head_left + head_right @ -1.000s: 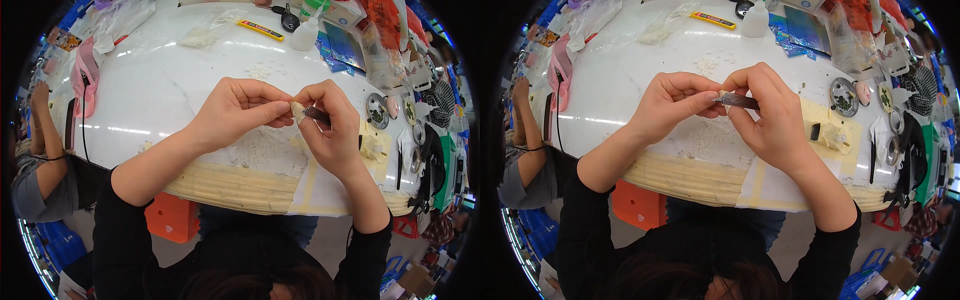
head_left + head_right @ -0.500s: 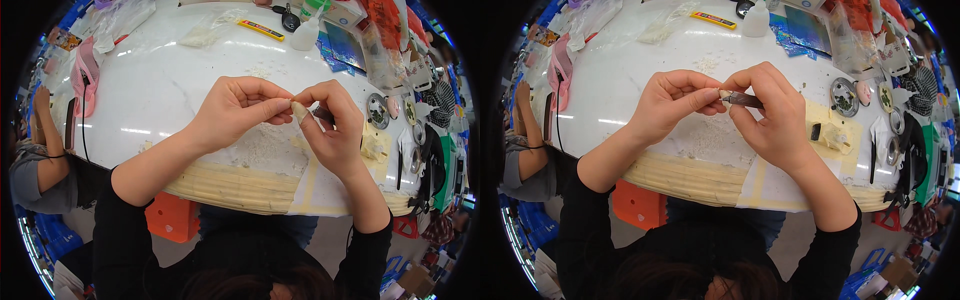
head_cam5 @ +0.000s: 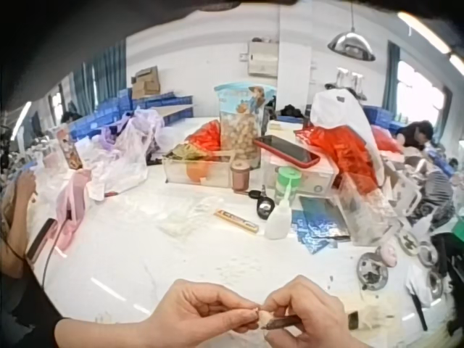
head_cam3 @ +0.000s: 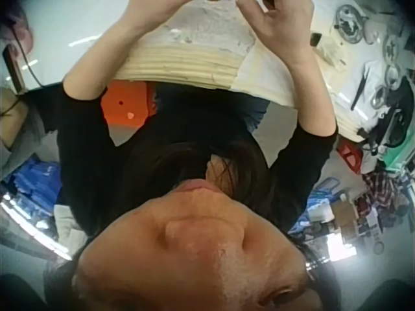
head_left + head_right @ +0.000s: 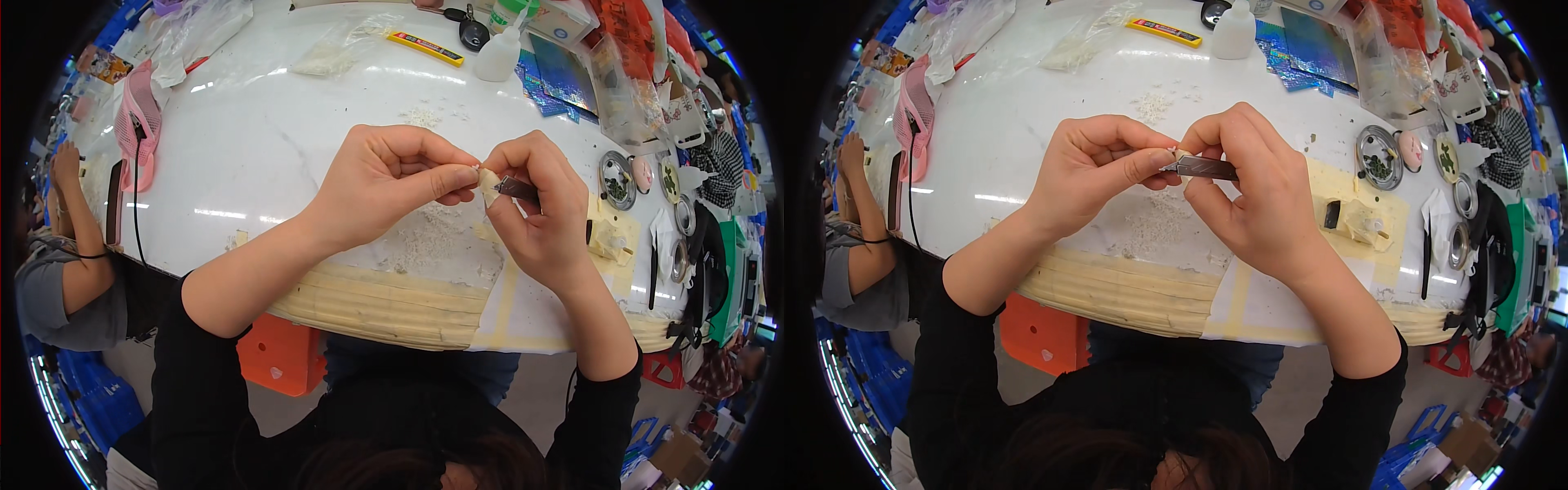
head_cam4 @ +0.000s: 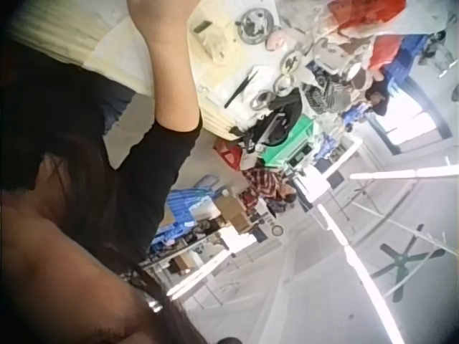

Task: Assembling small plastic toy components using hands and a small tool at a workbench.

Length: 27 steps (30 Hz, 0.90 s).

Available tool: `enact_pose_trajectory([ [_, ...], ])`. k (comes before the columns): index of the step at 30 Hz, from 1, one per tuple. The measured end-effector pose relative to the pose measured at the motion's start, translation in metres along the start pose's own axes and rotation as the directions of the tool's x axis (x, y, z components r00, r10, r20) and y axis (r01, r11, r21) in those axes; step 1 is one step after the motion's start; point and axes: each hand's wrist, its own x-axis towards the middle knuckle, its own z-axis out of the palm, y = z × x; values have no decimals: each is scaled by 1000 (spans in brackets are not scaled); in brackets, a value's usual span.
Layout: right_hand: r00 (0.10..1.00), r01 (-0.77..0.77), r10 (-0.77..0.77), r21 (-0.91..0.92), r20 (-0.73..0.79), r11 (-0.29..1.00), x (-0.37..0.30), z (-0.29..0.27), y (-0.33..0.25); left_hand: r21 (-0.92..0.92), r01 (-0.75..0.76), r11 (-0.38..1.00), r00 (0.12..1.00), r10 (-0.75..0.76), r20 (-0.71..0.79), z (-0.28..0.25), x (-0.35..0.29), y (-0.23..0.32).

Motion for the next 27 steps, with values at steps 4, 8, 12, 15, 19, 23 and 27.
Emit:
enact_pose_trajectory([
  [4,1000,-18,19,-20,24,1000,1,-2,-2,0,15,1000,1000,-15,-16,1,0,2],
  [8,999,-25,25,-6,39,1000,1,-3,-2,71,-19,997,1000,20,-15,1,-1,2],
  [12,999,-6,6,-4,33,1000,1,-2,-1,147,-91,985,996,93,-7,-1,-2,-2],
  [15,1000,4,-4,13,14,1000,0,-2,0,248,-184,951,982,186,13,-1,-2,-4],
  [19,999,21,-18,-82,38,996,4,-8,-6,383,-307,871,944,330,6,-2,-1,-5],
  [23,999,52,-43,-330,34,942,2,-6,-1,449,-397,801,907,416,60,-5,0,-6],
  [27,998,62,-59,-413,21,909,1,-6,1,425,-450,785,883,461,84,-5,2,-8],
])
